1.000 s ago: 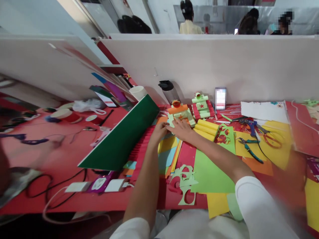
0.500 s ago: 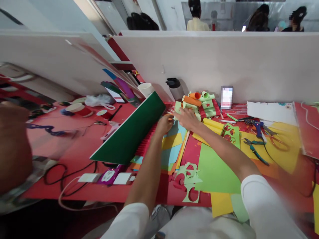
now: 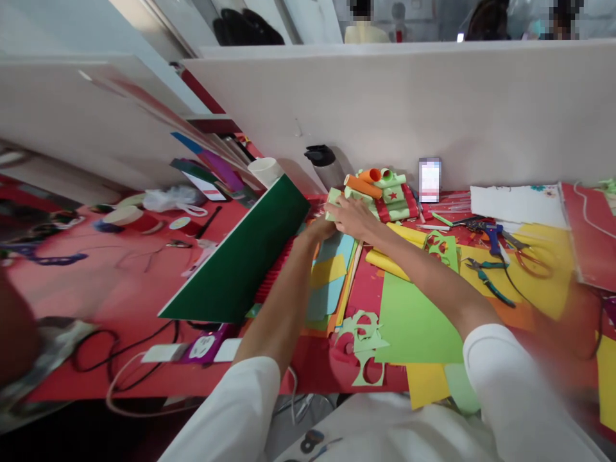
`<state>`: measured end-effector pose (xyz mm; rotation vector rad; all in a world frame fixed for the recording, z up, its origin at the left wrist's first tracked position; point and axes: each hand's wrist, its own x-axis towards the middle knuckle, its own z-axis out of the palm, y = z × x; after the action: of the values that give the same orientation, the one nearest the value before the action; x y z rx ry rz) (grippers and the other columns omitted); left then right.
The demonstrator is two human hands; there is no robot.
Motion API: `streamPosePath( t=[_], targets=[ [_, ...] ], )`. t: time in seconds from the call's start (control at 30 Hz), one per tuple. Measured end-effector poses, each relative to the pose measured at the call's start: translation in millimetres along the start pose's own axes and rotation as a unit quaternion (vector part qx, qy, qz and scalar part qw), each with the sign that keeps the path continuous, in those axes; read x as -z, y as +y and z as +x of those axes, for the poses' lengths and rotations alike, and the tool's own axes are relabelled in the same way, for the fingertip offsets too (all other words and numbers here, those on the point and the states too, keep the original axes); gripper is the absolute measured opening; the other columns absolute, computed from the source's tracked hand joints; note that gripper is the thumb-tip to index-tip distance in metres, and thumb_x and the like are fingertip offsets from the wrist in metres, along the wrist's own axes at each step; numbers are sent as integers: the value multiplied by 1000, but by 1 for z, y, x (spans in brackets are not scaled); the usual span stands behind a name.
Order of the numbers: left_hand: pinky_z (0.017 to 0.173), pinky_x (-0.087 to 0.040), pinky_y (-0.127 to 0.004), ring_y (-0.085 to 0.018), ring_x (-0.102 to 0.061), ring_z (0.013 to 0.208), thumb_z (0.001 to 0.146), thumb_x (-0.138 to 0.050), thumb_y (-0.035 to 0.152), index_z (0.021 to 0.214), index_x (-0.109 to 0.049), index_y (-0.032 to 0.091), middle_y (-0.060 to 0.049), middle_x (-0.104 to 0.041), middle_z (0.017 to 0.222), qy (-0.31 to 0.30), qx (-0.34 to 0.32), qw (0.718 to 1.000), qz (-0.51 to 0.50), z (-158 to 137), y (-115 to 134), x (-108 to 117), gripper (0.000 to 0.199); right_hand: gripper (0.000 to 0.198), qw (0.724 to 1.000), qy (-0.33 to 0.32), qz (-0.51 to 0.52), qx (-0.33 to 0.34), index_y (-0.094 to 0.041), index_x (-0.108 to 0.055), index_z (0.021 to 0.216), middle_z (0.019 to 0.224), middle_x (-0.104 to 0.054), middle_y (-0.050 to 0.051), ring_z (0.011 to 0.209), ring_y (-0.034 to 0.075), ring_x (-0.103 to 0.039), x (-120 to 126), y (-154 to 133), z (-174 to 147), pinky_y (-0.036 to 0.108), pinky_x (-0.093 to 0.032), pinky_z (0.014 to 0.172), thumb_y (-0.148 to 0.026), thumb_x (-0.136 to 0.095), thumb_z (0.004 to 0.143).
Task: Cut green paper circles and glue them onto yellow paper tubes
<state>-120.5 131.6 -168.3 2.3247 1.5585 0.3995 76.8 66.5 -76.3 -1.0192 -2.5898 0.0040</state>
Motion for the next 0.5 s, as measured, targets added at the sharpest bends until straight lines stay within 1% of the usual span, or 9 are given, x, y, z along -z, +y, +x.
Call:
streamPosePath(
  t=[0.03, 0.1, 0.17, 0.27, 0.33, 0.43, 0.5],
  targets=[
    [101, -56, -42, -28, -66, 119, 98, -64, 24, 128, -69, 15, -12, -70, 129, -6, 2, 1000, 6, 2, -1, 1, 32, 41, 1000, 2, 7, -1, -19, -60, 138, 134, -60, 16, 112, 30, -58, 1, 2, 1, 43, -46, 95, -19, -60, 96],
    [102, -54, -36, -29, -66, 120, 92, -61, 16, 126, -72, 15, -13, -73, 127, -15, 7, 1000, 22, 5, -3, 3, 35, 41, 1000, 4, 20, -3, -19, -60, 137, 132, -60, 15, 110, 29, -58, 3, 5, 2, 42, -46, 94, -19, -60, 95],
    [99, -54, -32, -28, -67, 119, 89, -59, 15, 130, -71, 16, -12, -73, 128, -18, 13, 999, 34, 5, -3, 3, 42, 42, 1000, 4, 26, -6, -20, -60, 136, 132, -60, 14, 108, 28, -58, 4, 6, 3, 41, -46, 92, -19, -60, 95],
    [95, -55, -31, -27, -68, 117, 89, -56, 15, 139, -65, 17, -12, -74, 129, -17, 26, 998, 56, 1, -3, 0, 52, 43, 1000, -2, 23, -9, -20, -60, 137, 134, -60, 14, 107, 28, -59, 4, 6, 4, 40, -46, 90, -18, -60, 94],
    [93, -54, -30, -28, -69, 116, 88, -55, 14, 142, -63, 17, -13, -74, 130, -19, 36, 997, 72, -3, -3, -2, 55, 44, 1000, -6, 20, -9, -20, -61, 138, 135, -60, 14, 108, 29, -60, 5, 5, 5, 40, -47, 91, -19, -60, 94],
    [93, -54, -31, -31, -72, 114, 87, -56, 11, 137, -67, 15, -16, -75, 126, -31, 46, 994, 95, -6, -2, -4, 51, 44, 1000, -9, 18, -10, -20, -61, 139, 136, -60, 15, 110, 30, -60, 8, 3, 4, 40, -48, 92, -19, -61, 95],
    [95, -54, -33, -32, -71, 117, 89, -55, 10, 134, -69, 14, -18, -75, 127, -36, 43, 993, 104, -7, 0, -4, 48, 43, 1000, -12, 16, -13, -20, -60, 139, 136, -60, 15, 112, 29, -60, 10, 1, 3, 40, -48, 92, -19, -60, 96]
  ],
)
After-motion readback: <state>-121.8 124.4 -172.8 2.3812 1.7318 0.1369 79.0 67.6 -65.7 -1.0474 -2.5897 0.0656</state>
